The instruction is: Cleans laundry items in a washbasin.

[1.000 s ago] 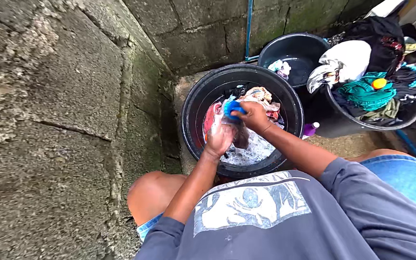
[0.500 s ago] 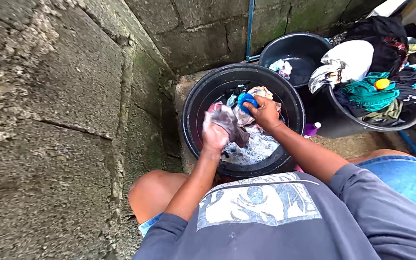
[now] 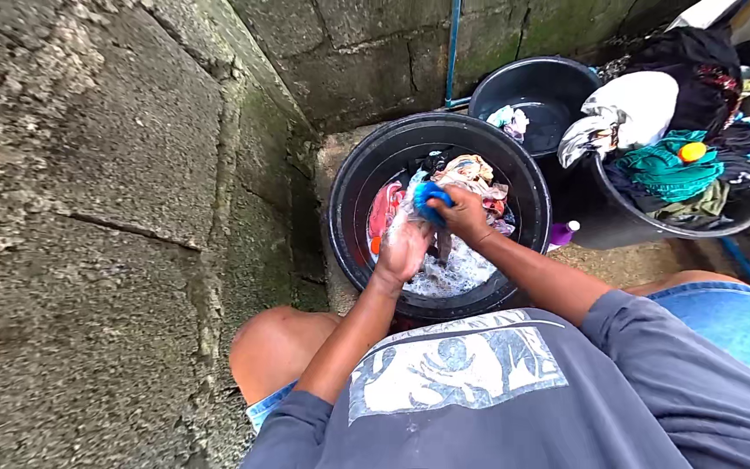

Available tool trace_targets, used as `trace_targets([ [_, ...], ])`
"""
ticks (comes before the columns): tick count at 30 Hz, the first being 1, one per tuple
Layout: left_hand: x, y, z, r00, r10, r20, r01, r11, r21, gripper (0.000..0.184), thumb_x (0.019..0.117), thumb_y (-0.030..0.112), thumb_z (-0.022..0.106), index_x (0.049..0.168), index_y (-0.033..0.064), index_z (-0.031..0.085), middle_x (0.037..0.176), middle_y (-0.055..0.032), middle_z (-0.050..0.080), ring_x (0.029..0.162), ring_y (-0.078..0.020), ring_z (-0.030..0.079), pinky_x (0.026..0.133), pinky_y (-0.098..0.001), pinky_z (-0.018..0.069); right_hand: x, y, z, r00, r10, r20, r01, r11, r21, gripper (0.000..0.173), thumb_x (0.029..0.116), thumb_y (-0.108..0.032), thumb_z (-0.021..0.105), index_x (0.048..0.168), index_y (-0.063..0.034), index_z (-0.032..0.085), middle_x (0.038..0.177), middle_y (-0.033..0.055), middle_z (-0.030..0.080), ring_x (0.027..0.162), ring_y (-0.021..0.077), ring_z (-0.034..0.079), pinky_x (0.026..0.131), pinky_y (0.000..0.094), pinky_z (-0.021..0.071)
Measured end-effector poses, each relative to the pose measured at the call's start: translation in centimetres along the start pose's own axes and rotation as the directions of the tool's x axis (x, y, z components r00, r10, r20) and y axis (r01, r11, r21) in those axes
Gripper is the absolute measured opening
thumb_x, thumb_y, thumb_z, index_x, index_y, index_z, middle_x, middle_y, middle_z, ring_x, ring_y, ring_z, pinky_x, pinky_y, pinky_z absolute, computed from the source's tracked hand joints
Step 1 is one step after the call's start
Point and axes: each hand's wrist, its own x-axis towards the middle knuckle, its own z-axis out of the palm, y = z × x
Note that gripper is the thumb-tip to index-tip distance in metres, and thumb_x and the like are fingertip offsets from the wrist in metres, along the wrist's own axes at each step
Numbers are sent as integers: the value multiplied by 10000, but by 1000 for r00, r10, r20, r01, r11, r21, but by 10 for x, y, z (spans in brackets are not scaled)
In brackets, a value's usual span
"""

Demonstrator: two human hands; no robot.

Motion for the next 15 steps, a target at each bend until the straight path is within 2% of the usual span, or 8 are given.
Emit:
trace_targets([
  [1, 2, 5, -2, 1000, 12, 28, -13, 1000, 9, 593, 1081, 484, 127, 1551, 179, 320, 1514, -67, 483, 1379, -226, 473, 1155, -457, 391, 0, 10, -6, 993, 116, 11, -115, 993, -36, 414, 982, -355, 675, 987, 56, 727, 906, 217, 735, 872, 357, 725, 821, 595, 559],
  [3, 7, 7, -7, 1000, 29, 13, -29, 998, 49, 625, 1067, 533, 95, 1526, 191, 346, 1485, -52, 510, 1352, -215, 496, 1131, -449, 413, 3, 1, -10, 985, 166, -35, -168, 985, -32, 418, 980, -358, 677, 941, 57, 708, 860, 211, 713, 830, 349, 704, 792, 583, 541],
  [5, 4, -2, -11, 999, 25, -31, -23, 997, 75, 548, 1070, 536, 200, 1410, 217, 486, 1317, -5, 626, 1209, -158, 589, 1033, -400, 493, 4, -33, -1, 997, -13, -81, 18, 998, 56, 371, 950, -316, 717, 902, 52, 728, 831, 180, 729, 804, 290, 722, 778, 509, 584],
  [7, 5, -4, -7, 995, 72, -74, -67, 995, 75, 347, 1048, 456, 385, 1174, 225, 611, 1073, 38, 693, 1009, -98, 657, 887, -341, 560, 12, -46, 11, 959, -259, -115, 268, 961, 71, 387, 931, -325, 739, 800, 34, 674, 749, 165, 691, 732, 279, 704, 698, 471, 579],
  [8, 5, 0, -4, 993, 88, -73, -82, 993, 88, 358, 1048, 472, 395, 1186, 226, 615, 1086, 34, 694, 1012, -102, 657, 886, -335, 560, 12, -37, 12, 957, -278, -84, 282, 958, 47, 380, 935, -318, 733, 821, 40, 683, 769, 177, 702, 749, 297, 714, 707, 489, 583],
  [11, 7, 24, -6, 991, 132, 13, -133, 980, 146, 584, 1068, 516, 200, 1485, 175, 426, 1435, -45, 564, 1307, -193, 538, 1090, -417, 462, 5, 13, -15, 966, 187, 179, -150, 968, -199, 444, 1008, -398, 641, 1054, 35, 731, 989, 229, 742, 968, 398, 724, 877, 626, 549],
  [13, 12, 29, -9, 989, 145, 18, -146, 981, 128, 575, 1084, 482, 138, 1498, 179, 398, 1442, -45, 550, 1322, -196, 524, 1105, -443, 450, 1, 45, -27, 821, 488, 296, -354, 843, -406, 517, 1032, -480, 580, 1101, 19, 694, 1043, 263, 716, 1046, 458, 685, 919, 677, 500],
  [15, 17, 16, -13, 985, 41, -170, -32, 998, 53, 496, 1111, 381, 174, 1464, 136, 422, 1370, -86, 583, 1259, -224, 561, 1065, -477, 473, -10, 68, -24, 717, 589, 373, -388, 782, -488, 511, 1021, -475, 602, 1177, 9, 654, 1105, 272, 696, 1091, 464, 668, 943, 675, 496],
])
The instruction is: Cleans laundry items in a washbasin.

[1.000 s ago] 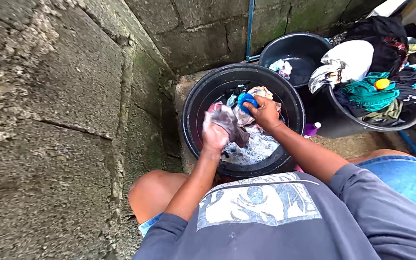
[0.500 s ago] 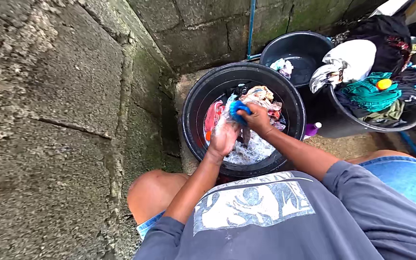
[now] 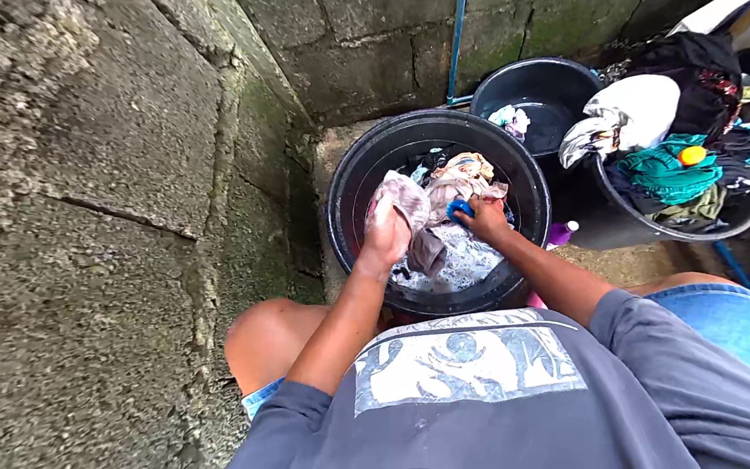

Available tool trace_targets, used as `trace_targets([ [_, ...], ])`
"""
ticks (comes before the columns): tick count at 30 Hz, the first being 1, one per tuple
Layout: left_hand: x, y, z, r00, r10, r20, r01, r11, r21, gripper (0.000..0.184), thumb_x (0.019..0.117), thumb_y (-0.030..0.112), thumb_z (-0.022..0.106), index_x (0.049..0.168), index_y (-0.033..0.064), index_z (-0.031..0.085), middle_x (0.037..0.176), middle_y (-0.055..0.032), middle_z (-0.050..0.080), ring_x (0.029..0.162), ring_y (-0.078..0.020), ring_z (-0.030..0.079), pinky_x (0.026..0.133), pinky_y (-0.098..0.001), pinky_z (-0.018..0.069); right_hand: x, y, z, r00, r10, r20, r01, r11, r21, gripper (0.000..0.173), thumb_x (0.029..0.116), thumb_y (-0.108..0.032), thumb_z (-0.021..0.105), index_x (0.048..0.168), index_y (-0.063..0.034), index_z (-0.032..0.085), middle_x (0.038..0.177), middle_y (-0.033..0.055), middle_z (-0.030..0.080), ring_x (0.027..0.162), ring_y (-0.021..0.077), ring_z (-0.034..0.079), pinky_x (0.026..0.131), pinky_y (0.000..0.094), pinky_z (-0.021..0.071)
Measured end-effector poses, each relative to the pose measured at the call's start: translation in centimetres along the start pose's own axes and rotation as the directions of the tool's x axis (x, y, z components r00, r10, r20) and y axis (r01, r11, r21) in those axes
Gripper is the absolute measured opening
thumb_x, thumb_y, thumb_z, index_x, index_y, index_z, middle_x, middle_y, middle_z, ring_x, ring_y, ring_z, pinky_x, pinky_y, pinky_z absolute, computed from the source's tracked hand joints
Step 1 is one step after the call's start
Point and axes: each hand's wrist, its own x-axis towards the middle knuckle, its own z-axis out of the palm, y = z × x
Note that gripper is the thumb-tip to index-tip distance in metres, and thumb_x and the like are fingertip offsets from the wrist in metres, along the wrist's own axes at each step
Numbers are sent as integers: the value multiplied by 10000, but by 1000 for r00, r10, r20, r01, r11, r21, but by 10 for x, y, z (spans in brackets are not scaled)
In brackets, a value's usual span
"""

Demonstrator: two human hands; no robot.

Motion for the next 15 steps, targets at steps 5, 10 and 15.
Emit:
trace_targets([
  [5, 3, -26, 1, 854, -415, -313, 456, 888, 67, 407, 1077, 387, 397, 1337, 101, 529, 1144, -104, 651, 981, -216, 632, 823, -427, 539, 8, -20, 6, 970, -191, 152, 114, 905, 410, 879, 937, -435, 730, 1585, -11, 316, 1512, 271, 488, 1384, 417, 497, 1140, 596, 404],
  [10, 2, 24, 16, 988, -155, 23, 149, 974, 171, 652, 1069, 449, 125, 1395, 51, 525, 1182, -91, 688, 1061, -173, 654, 937, -378, 532, 6, -70, -11, 882, -465, 81, 288, 667, 687, 604, 758, -196, 847, 1270, 38, 626, 1158, 151, 712, 1070, 183, 682, 982, 411, 559],
  [15, 17, 51, -11, 962, 77, -262, -153, 947, -282, 349, 1088, 331, 278, 1260, 149, 521, 1110, -97, 653, 1031, -264, 648, 876, -511, 551, 22, -63, -8, 897, -426, -117, 401, 672, 623, 313, 894, -195, 739, 1130, 10, 741, 1532, 139, 517, 1408, 243, 493, 1163, 469, 425],
])
